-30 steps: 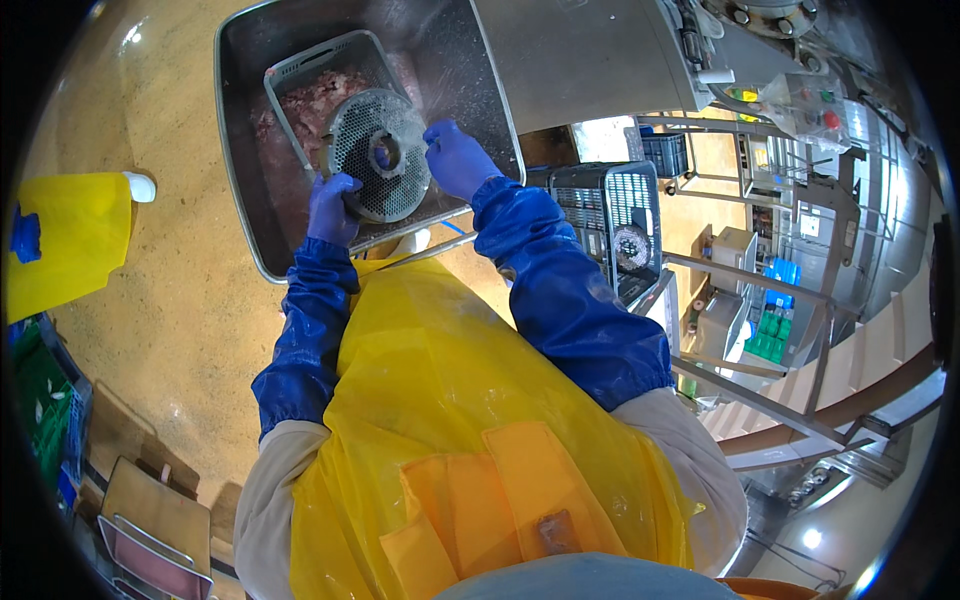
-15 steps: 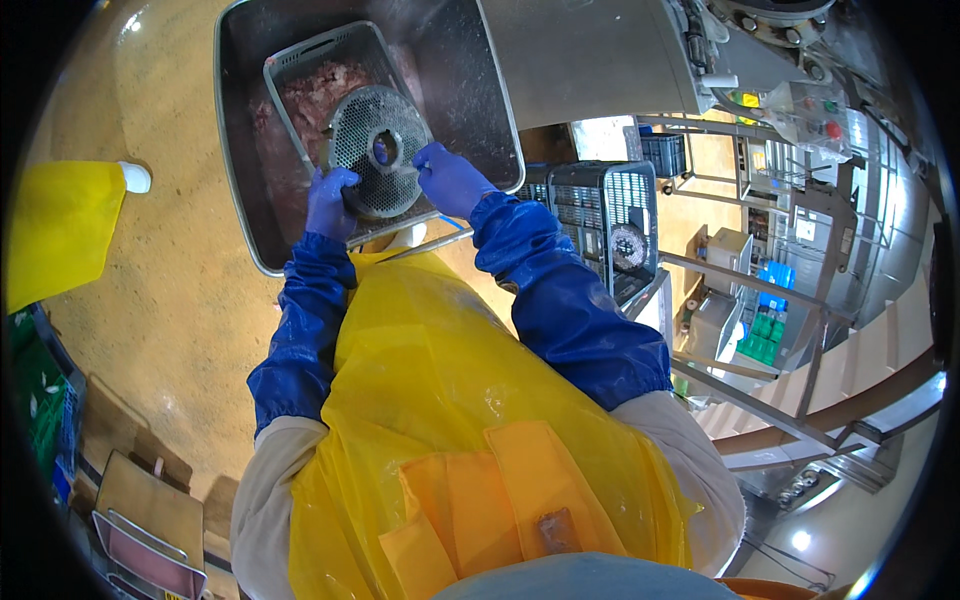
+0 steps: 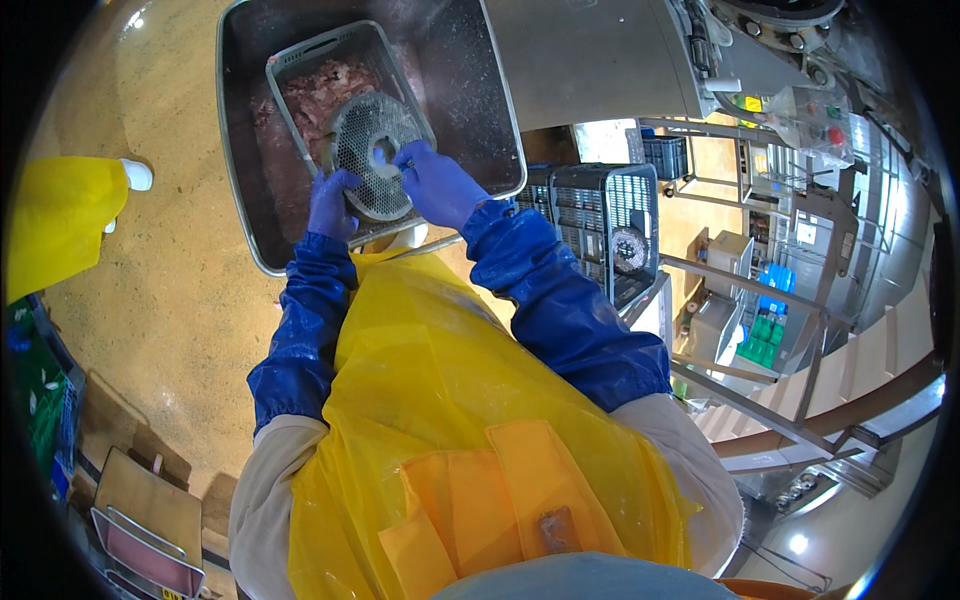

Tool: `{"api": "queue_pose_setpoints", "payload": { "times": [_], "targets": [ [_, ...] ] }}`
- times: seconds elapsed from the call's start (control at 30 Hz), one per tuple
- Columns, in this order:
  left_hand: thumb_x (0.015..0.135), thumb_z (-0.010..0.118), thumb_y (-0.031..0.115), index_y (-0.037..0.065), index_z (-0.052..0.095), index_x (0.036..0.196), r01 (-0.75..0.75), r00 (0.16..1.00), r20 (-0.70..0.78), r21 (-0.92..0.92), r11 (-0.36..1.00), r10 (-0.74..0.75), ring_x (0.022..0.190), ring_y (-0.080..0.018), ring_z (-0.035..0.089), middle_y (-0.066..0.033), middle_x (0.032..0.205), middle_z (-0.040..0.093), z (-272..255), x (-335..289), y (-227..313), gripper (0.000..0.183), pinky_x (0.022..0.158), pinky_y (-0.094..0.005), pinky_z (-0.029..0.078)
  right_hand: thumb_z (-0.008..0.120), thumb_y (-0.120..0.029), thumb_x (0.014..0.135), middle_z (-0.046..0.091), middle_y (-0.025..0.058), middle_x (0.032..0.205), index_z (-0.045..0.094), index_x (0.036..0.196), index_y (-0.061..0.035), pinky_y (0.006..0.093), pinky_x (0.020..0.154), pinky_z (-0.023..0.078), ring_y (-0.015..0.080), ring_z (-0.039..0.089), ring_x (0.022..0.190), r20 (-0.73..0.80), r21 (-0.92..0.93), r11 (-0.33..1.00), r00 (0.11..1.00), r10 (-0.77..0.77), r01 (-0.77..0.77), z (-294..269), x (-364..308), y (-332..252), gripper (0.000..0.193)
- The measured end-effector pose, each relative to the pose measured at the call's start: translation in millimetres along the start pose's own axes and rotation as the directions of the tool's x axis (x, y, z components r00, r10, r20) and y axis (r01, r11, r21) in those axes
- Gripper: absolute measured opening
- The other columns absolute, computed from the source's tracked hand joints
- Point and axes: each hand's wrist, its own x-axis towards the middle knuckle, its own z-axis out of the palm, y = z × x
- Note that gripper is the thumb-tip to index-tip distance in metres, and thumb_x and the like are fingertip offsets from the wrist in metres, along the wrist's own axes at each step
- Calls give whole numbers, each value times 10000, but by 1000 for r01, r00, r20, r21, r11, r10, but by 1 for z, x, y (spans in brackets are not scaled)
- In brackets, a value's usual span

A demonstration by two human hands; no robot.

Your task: The person cleans a meat grinder component using a blue hose and their gloved hands. They rinse the metal part, remove stuck meat residue, and place it into a metal bin. The task is performed in a commercial kitchen with stainless steel equipment.

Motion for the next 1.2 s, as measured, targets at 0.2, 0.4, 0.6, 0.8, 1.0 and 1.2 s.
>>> {"api": "queue_pose_setpoints", "payload": {
  "times": [0.2,0.4,0.6,0.8,1.0,1.2],
  "targets": [
    [747,601,34,73,568,975,79,995,53,15,997,-80,756,-179,600,-35,808,559,-20,8,-6,233,709,-327,522,530,-131,925,648,271,1075,528,1175,-32,468,889,502,446,630,1004,-95,-9,999,995,38,-39,-18,29,-3,269],
    [754,594,39,63,578,840,112,992,62,-28,993,-110,779,-185,610,-34,766,573,-2,-9,5,92,749,-346,521,531,-161,923,649,273,1074,529,1166,-37,476,904,494,447,617,1035,-132,-13,999,991,34,-36,-17,46,19,272],
    [751,591,43,68,572,874,114,990,86,13,993,-115,831,-179,607,-39,796,578,-1,-11,7,126,761,-343,516,528,-179,928,646,277,1079,516,1177,-44,482,908,495,444,612,1050,-143,-6,998,988,57,-59,-30,50,-2,284],
    [749,575,25,34,575,1097,122,984,126,10,992,-122,910,-213,634,-77,919,620,17,-22,12,348,805,-358,545,520,-193,932,651,273,1074,511,1180,-37,488,906,495,447,618,1037,-159,-24,998,986,52,-57,-36,55,-8,294],
    [739,566,0,22,546,1174,120,985,126,11,993,-120,889,-254,653,-100,1008,621,10,-17,3,437,769,-386,574,509,-191,932,648,286,1070,506,1184,-28,490,905,494,447,619,1037,-152,-25,996,985,84,-89,-36,55,-6,299],
    [743,566,14,37,561,1169,117,980,154,56,992,-124,908,-221,635,-76,996,620,13,-23,4,427,801,-366,549,515,-192,922,651,286,1065,508,1180,-35,491,888,494,445,622,1033,-165,-38,993,981,100,-108,-28,53,15,302]
  ]
}}
